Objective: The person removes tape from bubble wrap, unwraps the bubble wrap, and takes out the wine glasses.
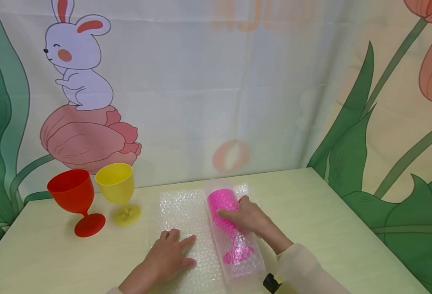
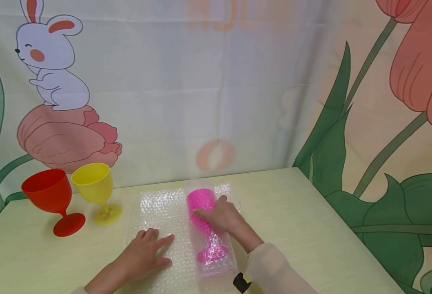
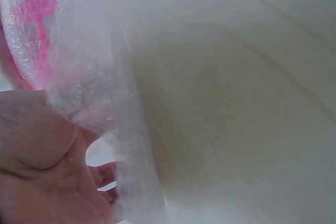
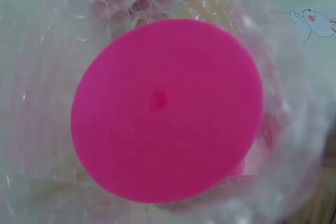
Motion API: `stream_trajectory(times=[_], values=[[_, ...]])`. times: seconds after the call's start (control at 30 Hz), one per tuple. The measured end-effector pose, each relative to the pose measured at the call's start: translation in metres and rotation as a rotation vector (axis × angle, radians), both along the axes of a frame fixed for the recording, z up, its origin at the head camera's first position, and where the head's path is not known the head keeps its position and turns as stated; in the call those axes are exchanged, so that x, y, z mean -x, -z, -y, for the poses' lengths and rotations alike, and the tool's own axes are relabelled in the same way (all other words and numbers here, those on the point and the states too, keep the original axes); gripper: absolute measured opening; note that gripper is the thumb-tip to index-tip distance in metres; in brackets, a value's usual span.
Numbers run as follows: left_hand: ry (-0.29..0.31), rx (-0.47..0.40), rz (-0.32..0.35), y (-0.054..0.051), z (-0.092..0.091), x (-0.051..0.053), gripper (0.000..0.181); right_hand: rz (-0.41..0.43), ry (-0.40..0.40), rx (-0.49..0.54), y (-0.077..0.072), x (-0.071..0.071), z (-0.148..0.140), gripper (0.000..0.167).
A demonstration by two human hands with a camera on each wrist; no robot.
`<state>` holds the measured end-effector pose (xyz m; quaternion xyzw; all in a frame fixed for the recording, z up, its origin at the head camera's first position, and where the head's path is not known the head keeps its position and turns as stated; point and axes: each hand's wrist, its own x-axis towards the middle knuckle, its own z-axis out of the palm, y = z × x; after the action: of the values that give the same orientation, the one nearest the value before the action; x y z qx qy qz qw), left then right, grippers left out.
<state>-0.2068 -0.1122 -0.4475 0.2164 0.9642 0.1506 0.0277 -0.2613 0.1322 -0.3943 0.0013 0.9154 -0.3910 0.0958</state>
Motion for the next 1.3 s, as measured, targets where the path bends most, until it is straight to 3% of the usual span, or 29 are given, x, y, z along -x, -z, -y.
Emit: stream_trajectory(times=[0.67, 1.0, 1.3], values=[[-0.023, -0.011, 0.022, -0.006, -0.008, 0.004, 0.06, -0.039, 0.041, -0.162, 0.01, 0.001, 0.017, 0.107], [-0.063, -0.042, 0.054, -0.012, -0.012, 0.01, 0.059, -0.144, 0.026, -0.235, 0.009, -0.001, 0.035, 0.094], [-0.085, -0.052, 0.07, -0.012, -0.013, 0.013, 0.056, -0.17, 0.038, -0.319, 0.01, -0.003, 0.049, 0.091]])
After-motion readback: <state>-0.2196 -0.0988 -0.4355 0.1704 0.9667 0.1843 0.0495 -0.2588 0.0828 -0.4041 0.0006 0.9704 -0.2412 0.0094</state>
